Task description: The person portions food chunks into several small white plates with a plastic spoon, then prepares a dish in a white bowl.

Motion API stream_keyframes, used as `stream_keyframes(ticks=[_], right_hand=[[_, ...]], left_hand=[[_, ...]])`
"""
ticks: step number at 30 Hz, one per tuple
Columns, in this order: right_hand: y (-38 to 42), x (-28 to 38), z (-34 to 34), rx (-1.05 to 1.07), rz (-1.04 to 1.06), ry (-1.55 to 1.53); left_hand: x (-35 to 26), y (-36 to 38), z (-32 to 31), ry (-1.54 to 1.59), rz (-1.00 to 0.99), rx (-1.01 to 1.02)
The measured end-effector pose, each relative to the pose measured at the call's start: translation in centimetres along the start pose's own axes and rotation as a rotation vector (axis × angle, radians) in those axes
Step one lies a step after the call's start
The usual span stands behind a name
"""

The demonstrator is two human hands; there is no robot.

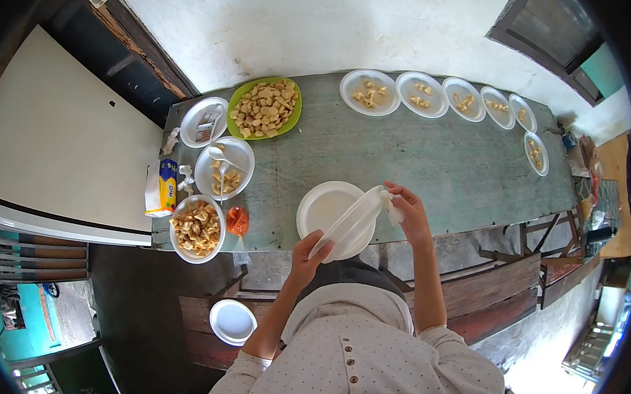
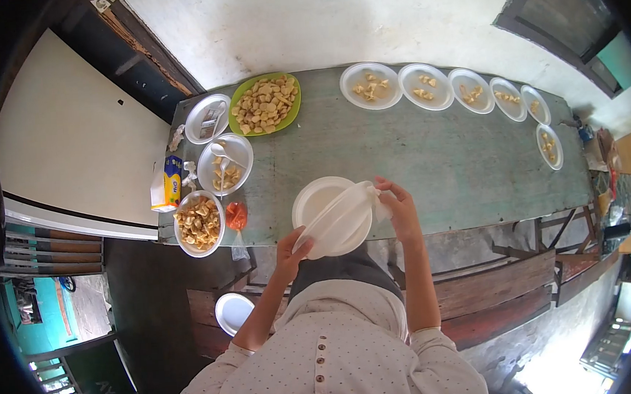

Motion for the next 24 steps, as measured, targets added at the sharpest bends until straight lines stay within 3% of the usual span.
stream_keyframes(ticks=[3, 10, 14, 16, 20, 24], right_hand=[[0.0, 0.1, -0.5, 0.089, -0.061, -0.021], [0.0, 0.4, -0.7, 0.059, -0.017, 0.026], [-0.1, -0.6, -1.7, 0.079, 0.04, 0.289], [-0.4, -1.1, -2.1, 0.015, 0.089, 0.501], [0.2, -1.0, -3.8, 0.046, 0.107, 0.536], [1.6, 0.7, -6.5, 0.031, 0.344, 0.672]], left_hand=[[-0.4, 0.0, -0.4, 0.015, 0.036, 0.007], [0.0, -0.3, -0.3, 0.02, 0.102, 0.034], [-0.4, -0.4, -1.8, 0.001, 0.076, 0.158], [0.7, -0.2, -2.0, -0.008, 0.108, 0.151], [0.4, -0.6, -2.3, -0.094, 0.186, 0.056], [0.5, -0.8, -2.3, -0.134, 0.202, 0.032]])
Point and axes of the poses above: each hand's wrist, its own y-axis away from the middle knuckle, its own z-axis out of the back of the hand, x = y × z, the point moved 7 cm from there along -y, towards the middle knuckle, and after that the axes turned 3 degrees about -z, right-handed, at the moved point
